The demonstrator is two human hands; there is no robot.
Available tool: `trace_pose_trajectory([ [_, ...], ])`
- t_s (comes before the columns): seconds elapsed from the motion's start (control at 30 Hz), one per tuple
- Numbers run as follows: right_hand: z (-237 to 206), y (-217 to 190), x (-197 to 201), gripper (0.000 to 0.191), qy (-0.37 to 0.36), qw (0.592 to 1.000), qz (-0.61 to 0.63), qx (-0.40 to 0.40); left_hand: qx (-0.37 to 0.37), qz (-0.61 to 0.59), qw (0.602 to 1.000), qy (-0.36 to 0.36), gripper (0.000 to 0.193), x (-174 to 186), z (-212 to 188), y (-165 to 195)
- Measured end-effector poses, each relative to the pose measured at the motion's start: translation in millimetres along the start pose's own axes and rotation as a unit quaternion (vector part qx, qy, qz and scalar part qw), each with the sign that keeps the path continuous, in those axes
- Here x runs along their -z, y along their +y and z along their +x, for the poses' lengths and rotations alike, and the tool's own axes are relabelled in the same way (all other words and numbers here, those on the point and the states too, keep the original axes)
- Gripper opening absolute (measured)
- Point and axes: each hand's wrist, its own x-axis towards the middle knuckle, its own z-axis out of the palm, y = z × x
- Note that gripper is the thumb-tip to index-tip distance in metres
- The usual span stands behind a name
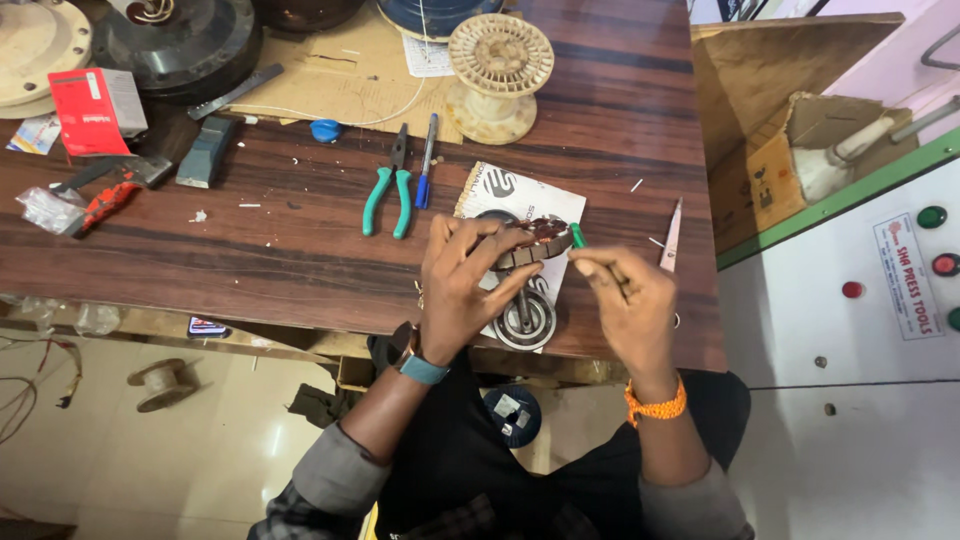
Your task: The person sits at a workbench repairing a small electric motor assembly with copper windings. They hold the motor housing, use a green-handled screwdriver to work on screws and parts, and manipulate the armature and bearing components by hand, turning the unit to reach different sides.
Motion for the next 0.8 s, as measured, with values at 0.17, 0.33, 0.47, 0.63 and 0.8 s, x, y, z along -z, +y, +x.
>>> trace_pose_trajectory([
  [0.17,20,-20,2,0.012,-0.008,0.998,-0.018,0.063,-0.009,0.012,1.0,0.007,0.042,-2,-4,-4],
  [0.33,35,-33,2,0.009,-0.03,0.995,-0.068,0.073,-0.002,0.012,1.0,0.011,0.043,-4,-6,-7],
  [0.47,47,-35,-4,0.009,-0.056,0.991,-0.06,0.106,0.014,-0.004,1.0,0.009,0.043,-7,-5,-8],
  [0.63,67,-36,-14,0.009,-0.092,0.978,-0.093,0.162,0.039,-0.045,0.998,-0.015,0.043,-4,-1,-6],
  [0.8,78,-35,-16,0.016,-0.119,0.954,-0.114,0.249,0.224,-0.4,0.883,-0.104,0.073,12,13,-16],
])
